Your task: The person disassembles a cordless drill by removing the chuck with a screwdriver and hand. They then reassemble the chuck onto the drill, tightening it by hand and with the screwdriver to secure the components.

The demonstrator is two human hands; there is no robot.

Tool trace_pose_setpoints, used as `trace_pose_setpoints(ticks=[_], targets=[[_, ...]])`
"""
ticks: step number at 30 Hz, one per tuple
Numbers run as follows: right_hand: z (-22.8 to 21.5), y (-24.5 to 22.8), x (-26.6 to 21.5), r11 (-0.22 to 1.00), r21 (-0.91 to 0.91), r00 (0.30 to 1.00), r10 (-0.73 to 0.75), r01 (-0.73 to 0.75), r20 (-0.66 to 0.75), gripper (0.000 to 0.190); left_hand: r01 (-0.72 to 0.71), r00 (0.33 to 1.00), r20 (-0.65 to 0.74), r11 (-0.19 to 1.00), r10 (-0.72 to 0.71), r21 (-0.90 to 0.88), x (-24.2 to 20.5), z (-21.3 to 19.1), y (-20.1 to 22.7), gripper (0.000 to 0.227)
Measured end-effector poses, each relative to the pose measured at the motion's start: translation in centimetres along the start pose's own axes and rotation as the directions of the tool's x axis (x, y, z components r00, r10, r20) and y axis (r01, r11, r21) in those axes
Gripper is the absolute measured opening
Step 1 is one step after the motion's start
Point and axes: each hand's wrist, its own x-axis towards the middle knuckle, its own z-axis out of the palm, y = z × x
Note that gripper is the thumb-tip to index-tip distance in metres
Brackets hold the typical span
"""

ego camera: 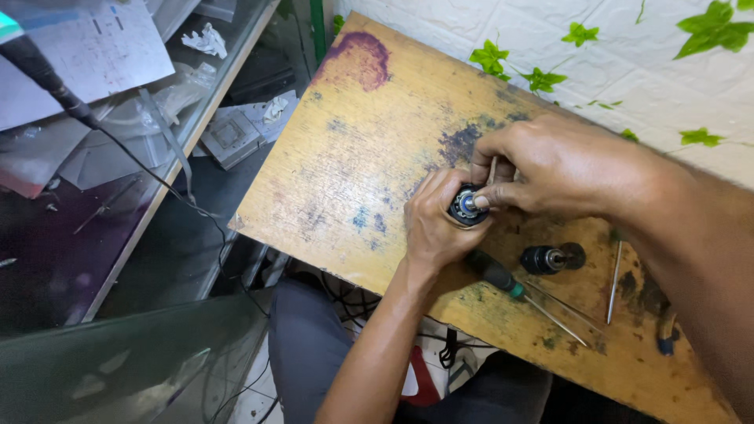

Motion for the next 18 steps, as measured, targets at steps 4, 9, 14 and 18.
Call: trace_pose_setpoints(ticks=[4, 9, 14, 18], targets=[[0.9, 1.3, 0.9, 0.997, 0.063, 0.998, -0.043, 0.046, -0.050, 0.026, -0.016, 0.999, -0.031, 0.999, 0.015, -0.042, -0.1, 0.6, -0.3, 0.021], [1.5, 1.7, 1.1, 0.986, 0.126, 0.986, -0.095, 0.113, -0.139, 0.023, 0.047, 0.998, -0.028, 0.998, -0.048, -0.044, 0.1, 0.4, -0.2, 0.027], [0.9, 0.9, -0.8, 0.953, 0.301, 0.995, -0.019, 0.046, -0.094, 0.027, 0.031, 0.999, -0.026, 0.999, -0.031, 0.006, -0.1, 0.4, -0.3, 0.025], [1.1, 1.0, -0.9, 0.921, 0.385, 0.996, -0.023, 0.054, -0.087, 0.022, 0.005, 1.000, -0.018, 1.000, -0.006, -0.014, -0.2, 0.2, -0.2, 0.024]])
